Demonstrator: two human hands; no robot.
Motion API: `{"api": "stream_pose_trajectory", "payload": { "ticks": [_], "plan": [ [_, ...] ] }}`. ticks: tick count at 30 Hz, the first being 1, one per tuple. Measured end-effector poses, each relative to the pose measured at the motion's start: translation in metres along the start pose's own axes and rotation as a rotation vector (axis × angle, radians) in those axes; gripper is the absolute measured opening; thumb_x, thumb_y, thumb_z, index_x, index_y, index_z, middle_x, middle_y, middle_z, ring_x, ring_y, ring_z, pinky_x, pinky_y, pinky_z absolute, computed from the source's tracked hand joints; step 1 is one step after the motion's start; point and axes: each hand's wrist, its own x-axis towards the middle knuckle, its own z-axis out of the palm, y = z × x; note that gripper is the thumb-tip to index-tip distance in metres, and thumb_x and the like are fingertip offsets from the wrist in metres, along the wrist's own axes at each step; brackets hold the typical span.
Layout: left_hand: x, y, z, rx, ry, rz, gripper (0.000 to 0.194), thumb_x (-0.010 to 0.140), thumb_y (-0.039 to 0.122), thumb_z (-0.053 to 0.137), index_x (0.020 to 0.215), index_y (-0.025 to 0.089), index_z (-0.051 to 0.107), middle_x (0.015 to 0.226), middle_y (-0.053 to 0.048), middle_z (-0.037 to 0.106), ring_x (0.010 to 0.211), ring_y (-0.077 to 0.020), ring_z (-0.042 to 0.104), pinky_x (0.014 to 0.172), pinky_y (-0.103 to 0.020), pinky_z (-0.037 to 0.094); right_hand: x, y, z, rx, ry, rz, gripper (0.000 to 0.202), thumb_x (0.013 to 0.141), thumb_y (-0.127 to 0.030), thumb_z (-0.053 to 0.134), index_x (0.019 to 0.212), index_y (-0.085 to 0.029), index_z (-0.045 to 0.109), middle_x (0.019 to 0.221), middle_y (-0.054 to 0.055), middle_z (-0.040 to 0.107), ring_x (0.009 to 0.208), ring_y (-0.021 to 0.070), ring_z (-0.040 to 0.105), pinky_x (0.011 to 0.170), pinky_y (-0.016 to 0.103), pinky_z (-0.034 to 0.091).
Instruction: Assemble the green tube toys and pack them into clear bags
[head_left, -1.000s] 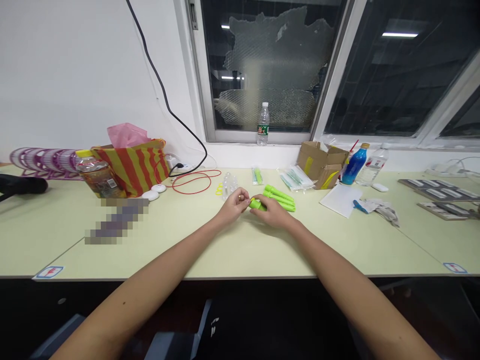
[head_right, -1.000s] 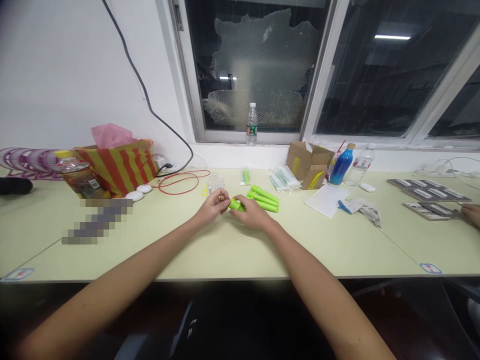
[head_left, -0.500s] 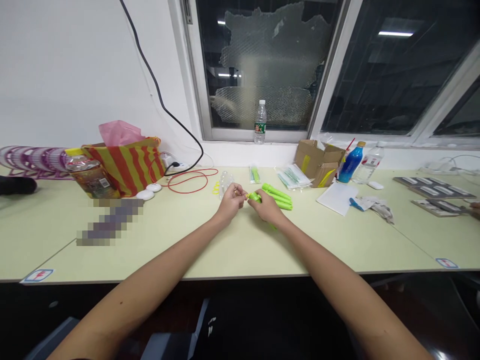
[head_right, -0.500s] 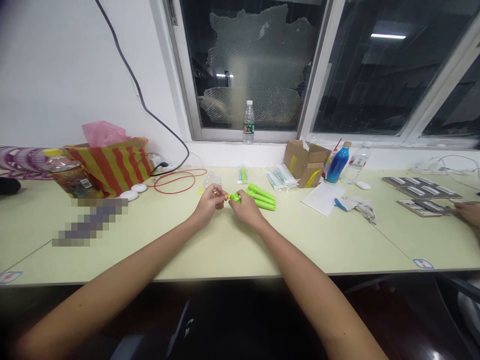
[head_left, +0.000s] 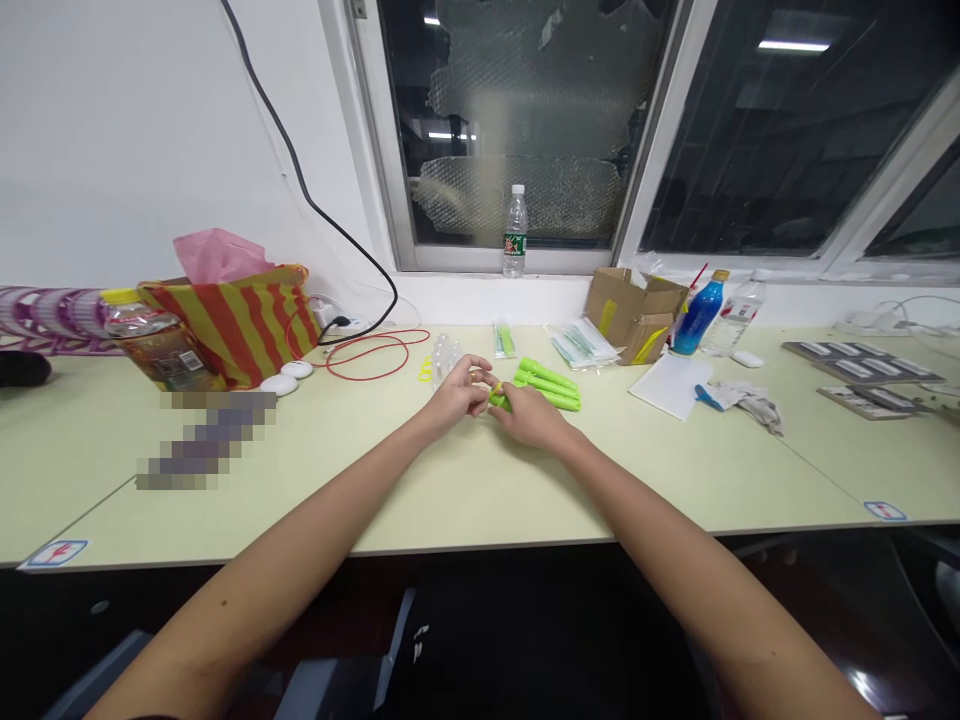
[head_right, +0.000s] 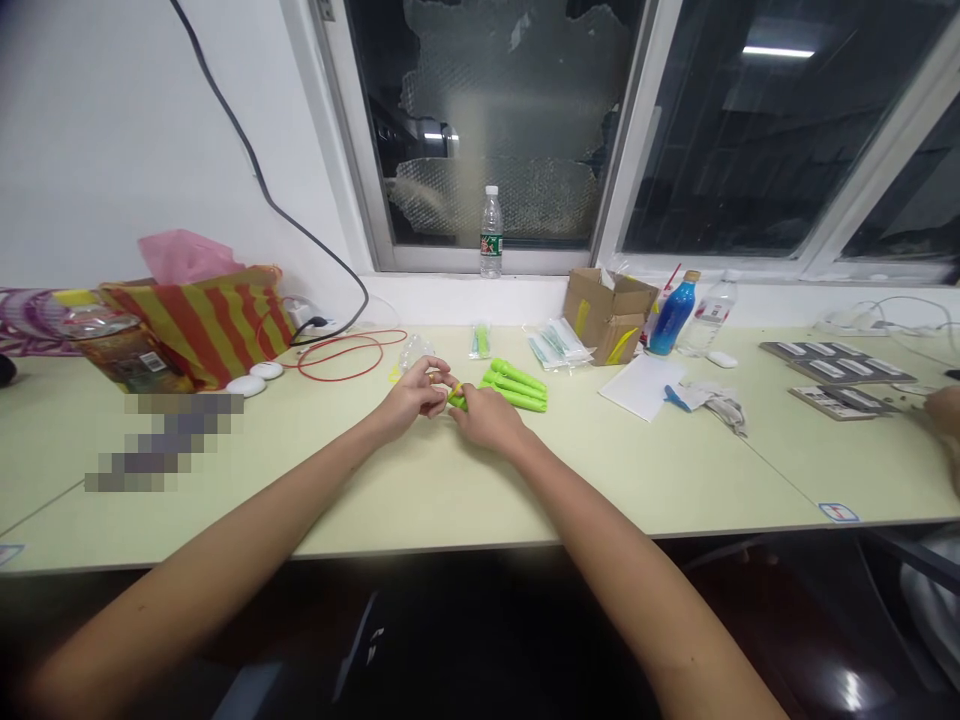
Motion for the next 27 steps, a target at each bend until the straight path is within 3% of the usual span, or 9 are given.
{"api": "stream_pose_trajectory", "payload": {
  "ticks": [4,9,12,16,18,21,24,27],
  "plan": [
    [0.003,0.006,-0.009,0.078,-0.022,0.015,0.050,0.061,0.010,0.052,0.107,0.023,0.039,0.082,0.002,0.067,0.040,-0.0059,0.044,0.046,-0.023,0.030,-0.002,0.008,-0.005,0.091,-0.022,-0.075,0.040,0.091,-0.043,0.055,0.121,-0.016,0.054,0.105,0.013,0.066,0.094,0.0252,0.060,0.072,0.029,0.038],
    [0.007,0.006,-0.020,0.129,-0.044,0.084,0.062,0.059,0.008,0.047,0.118,0.024,0.036,0.092,-0.001,0.071,0.042,-0.0061,0.047,0.046,-0.022,0.030,-0.008,0.006,-0.008,0.310,-0.040,-0.151,0.076,0.081,-0.046,0.066,0.141,-0.015,0.032,0.101,0.010,0.066,0.087,0.0240,0.061,0.071,0.030,0.041],
    [0.008,-0.003,-0.019,0.189,-0.005,0.078,0.051,0.065,0.010,0.050,0.113,0.022,0.041,0.086,0.000,0.070,0.048,-0.0079,0.050,0.050,-0.023,0.037,-0.008,0.001,-0.009,0.450,0.015,-0.205,0.070,0.081,-0.043,0.064,0.138,-0.018,0.034,0.098,0.008,0.066,0.087,0.0234,0.060,0.077,0.033,0.042],
    [0.008,-0.013,-0.014,0.150,0.005,0.101,0.039,0.074,0.019,0.060,0.111,0.018,0.049,0.088,-0.003,0.070,0.073,-0.0146,0.063,0.066,-0.028,0.047,-0.006,0.002,-0.011,0.558,0.055,-0.268,0.059,0.080,-0.037,0.065,0.133,-0.022,0.042,0.112,0.008,0.062,0.086,0.0207,0.060,0.079,0.034,0.042],
    [0.009,-0.014,-0.014,0.115,0.012,0.125,0.037,0.075,0.024,0.067,0.109,0.016,0.053,0.091,-0.005,0.070,0.080,-0.0158,0.064,0.074,-0.030,0.048,-0.006,0.005,-0.013,0.573,0.049,-0.226,0.060,0.080,-0.037,0.065,0.133,-0.021,0.042,0.097,0.004,0.062,0.074,0.0176,0.056,0.072,0.031,0.041],
    [0.010,-0.015,-0.016,0.072,0.099,0.147,0.039,0.074,0.031,0.075,0.104,0.015,0.055,0.083,-0.003,0.069,0.072,-0.0139,0.063,0.072,-0.030,0.049,-0.007,0.011,-0.016,0.579,0.042,-0.168,0.061,0.081,-0.039,0.063,0.134,-0.020,0.041,0.072,-0.004,0.052,0.062,0.0145,0.048,0.063,0.027,0.036],
    [0.009,-0.015,-0.018,0.005,0.119,0.138,0.041,0.074,0.037,0.077,0.100,0.013,0.057,0.079,-0.005,0.069,0.066,-0.0139,0.063,0.066,-0.030,0.049,-0.008,0.014,-0.017,0.556,0.066,-0.134,0.063,0.080,-0.041,0.064,0.134,-0.019,0.041,0.070,-0.006,0.048,0.063,0.0141,0.045,0.063,0.026,0.035],
    [0.006,-0.014,-0.016,-0.003,0.086,0.117,0.040,0.073,0.041,0.077,0.094,0.011,0.062,0.084,-0.009,0.070,0.067,-0.0143,0.063,0.065,-0.030,0.049,-0.008,0.014,-0.018,0.514,0.009,-0.126,0.069,0.079,-0.043,0.065,0.138,-0.020,0.038,0.070,-0.006,0.050,0.062,0.0139,0.045,0.062,0.026,0.034]
  ]
}}
